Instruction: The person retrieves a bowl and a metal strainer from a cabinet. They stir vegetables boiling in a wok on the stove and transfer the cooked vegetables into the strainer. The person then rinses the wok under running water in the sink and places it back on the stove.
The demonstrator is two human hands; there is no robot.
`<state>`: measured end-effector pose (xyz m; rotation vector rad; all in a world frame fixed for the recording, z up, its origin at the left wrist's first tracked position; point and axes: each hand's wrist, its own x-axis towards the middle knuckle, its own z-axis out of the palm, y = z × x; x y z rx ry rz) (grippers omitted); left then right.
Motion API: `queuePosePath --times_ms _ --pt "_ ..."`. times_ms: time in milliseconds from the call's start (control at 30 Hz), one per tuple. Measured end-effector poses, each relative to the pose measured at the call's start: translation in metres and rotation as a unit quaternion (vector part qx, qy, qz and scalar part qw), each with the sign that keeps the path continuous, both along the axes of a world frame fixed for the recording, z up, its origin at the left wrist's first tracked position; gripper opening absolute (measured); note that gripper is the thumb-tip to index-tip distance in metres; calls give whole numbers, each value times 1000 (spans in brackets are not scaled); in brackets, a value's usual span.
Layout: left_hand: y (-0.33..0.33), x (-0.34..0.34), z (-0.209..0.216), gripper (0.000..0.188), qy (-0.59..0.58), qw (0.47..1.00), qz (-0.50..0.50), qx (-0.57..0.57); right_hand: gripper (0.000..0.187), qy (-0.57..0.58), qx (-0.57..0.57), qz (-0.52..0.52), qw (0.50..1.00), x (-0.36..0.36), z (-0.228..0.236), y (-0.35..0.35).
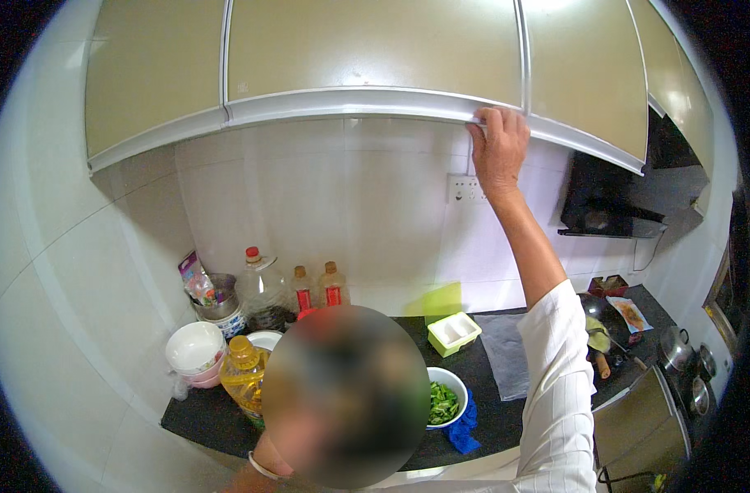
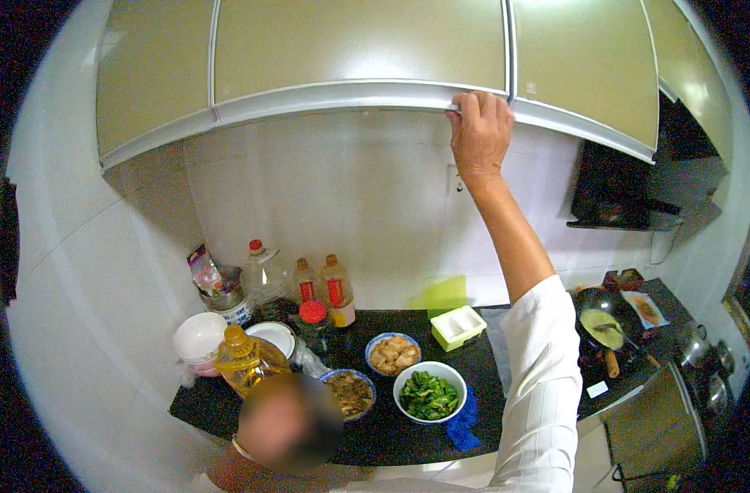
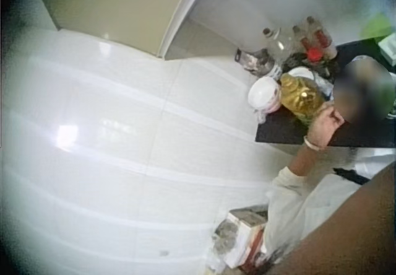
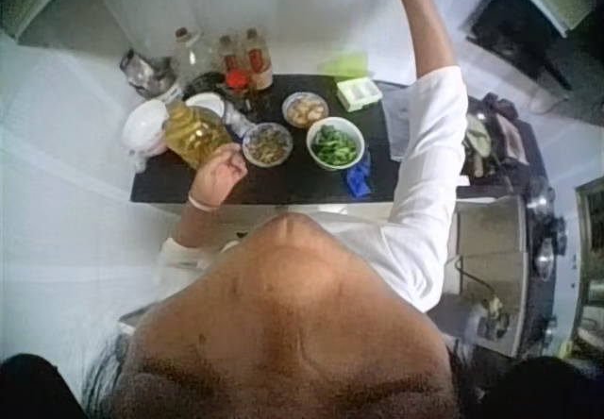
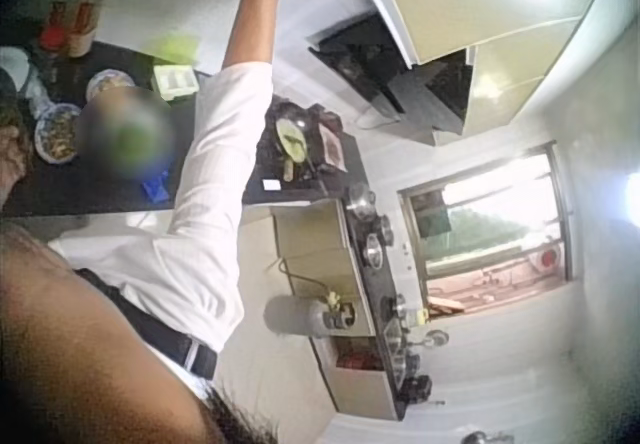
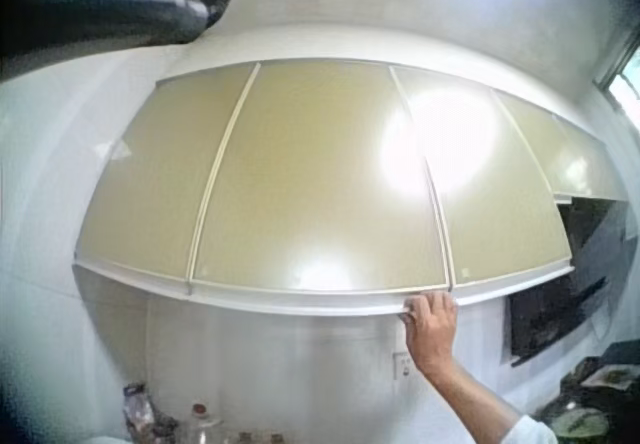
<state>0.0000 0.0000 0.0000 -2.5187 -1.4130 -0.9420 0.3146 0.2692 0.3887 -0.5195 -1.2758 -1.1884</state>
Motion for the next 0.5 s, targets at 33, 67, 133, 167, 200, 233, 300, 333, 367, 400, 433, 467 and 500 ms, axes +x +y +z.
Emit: queuePosePath --times_ms 33,67,133,167,200,233,300,333,367,400,433,467,500 --pt "-3 -9 5 41 98 994 35 28 16 -4 -6 17 1000 -2 2 -4" --pt "-8 -15 9 39 197 976 71 54 16 -8 -10 36 999 -5 6 -10" --pt "4 -4 63 35 82 996 7 -44 19 -14 -28 29 999 8 -3 -4" --pt "10 8 93 34 -108 980 -38 -160 20 -20 -44 33 998 13 -10 -1" --pt "8 15 131 32 -303 921 -64 -234 21 -12 -49 20 999 10 -11 -4" --pt "12 12 136 32 -462 838 -67 -284 21 -17 -41 12 999 10 -10 -4" --pt "32 25 174 27 -487 857 -102 -137 20 -10 -28 -22 999 16 -8 -21" --pt "41 35 193 31 -455 884 -86 -57 18 -13 -18 -23 999 20 -8 -30" --pt "46 43 216 34 -415 907 -68 27 17 -17 -3 -19 1000 21 -5 -39" --pt "56 47 230 40 -367 923 -36 113 16 -23 13 -15 1000 20 -5 -48" --pt "59 49 248 46 -312 929 -3 201 15 -26 32 -8 999 17 0 -60" --pt "61 50 265 53 -263 933 15 245 13 -27 50 -23 998 12 2 -69" --pt "66 55 280 61 -216 934 26 284 13 -30 58 -35 997 10 1 -80"
